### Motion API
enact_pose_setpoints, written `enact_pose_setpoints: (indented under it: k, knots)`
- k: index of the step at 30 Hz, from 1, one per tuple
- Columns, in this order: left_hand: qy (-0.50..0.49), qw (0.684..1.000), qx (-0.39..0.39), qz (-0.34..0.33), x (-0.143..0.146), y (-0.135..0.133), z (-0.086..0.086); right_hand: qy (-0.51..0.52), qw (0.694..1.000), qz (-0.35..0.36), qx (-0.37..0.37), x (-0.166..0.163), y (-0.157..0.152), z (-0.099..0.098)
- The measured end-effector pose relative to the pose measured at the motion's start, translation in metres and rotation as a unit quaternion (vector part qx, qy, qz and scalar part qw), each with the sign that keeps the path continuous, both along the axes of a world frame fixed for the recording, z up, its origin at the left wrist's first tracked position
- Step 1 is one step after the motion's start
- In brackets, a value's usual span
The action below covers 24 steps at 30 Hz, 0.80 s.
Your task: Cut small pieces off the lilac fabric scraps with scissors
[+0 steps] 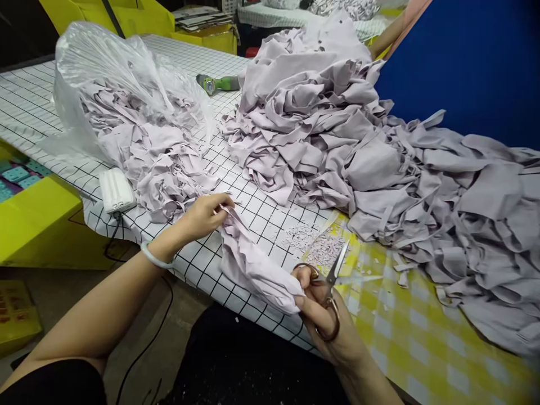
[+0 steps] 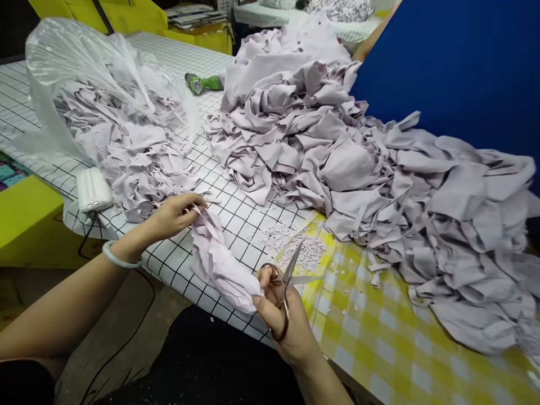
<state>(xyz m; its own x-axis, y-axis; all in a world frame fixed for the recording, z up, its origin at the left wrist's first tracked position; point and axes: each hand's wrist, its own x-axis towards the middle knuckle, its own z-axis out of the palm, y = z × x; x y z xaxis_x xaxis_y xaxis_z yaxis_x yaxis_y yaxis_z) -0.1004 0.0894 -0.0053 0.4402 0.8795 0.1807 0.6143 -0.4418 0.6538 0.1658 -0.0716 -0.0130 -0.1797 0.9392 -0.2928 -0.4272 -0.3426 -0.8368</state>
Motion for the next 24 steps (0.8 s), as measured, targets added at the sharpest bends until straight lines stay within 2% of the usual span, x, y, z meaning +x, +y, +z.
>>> enact_pose_setpoints:
  k: [3, 6, 8, 10, 12, 13, 15, 17, 20, 22, 24]
  knots:
    - [-0.064, 0.987, -0.022, 0.147, -0.007, -0.005, 0.012, -0.062, 0.997, -0.044, -0.009, -0.002, -0.015, -0.017]
    - [-0.128, 0.964, -0.014, 0.231, -0.016, -0.005, 0.015, -0.133, 0.987, -0.09, -0.006, -0.006, -0.022, -0.029]
    - [-0.198, 0.941, -0.082, 0.261, -0.024, -0.002, 0.011, -0.184, 0.978, -0.101, 0.004, -0.006, -0.025, -0.037]
    - [-0.268, 0.903, -0.189, 0.276, -0.033, 0.0, 0.007, -0.224, 0.97, -0.096, 0.009, -0.003, -0.03, -0.043]
    - [-0.312, 0.873, -0.261, 0.27, -0.039, -0.001, 0.008, -0.253, 0.965, -0.074, 0.007, 0.002, -0.035, -0.046]
    - [-0.319, 0.869, -0.275, 0.258, -0.041, -0.003, 0.011, -0.266, 0.962, -0.057, 0.005, 0.004, -0.036, -0.046]
    - [-0.318, 0.877, -0.284, 0.221, -0.038, -0.011, 0.021, -0.299, 0.953, -0.039, 0.019, 0.007, -0.035, -0.041]
    - [-0.321, 0.884, -0.292, 0.175, -0.028, -0.02, 0.034, -0.326, 0.942, -0.054, 0.065, 0.003, -0.025, -0.032]
    - [-0.355, 0.87, -0.325, 0.111, -0.004, -0.032, 0.051, -0.32, 0.934, -0.083, 0.139, -0.018, 0.003, -0.018]
    - [-0.377, 0.856, -0.345, 0.081, 0.007, -0.034, 0.059, -0.289, 0.947, -0.029, 0.137, -0.038, 0.023, -0.014]
    - [-0.371, 0.863, -0.334, 0.074, 0.007, -0.034, 0.064, -0.246, 0.964, 0.046, 0.093, -0.056, 0.039, -0.014]
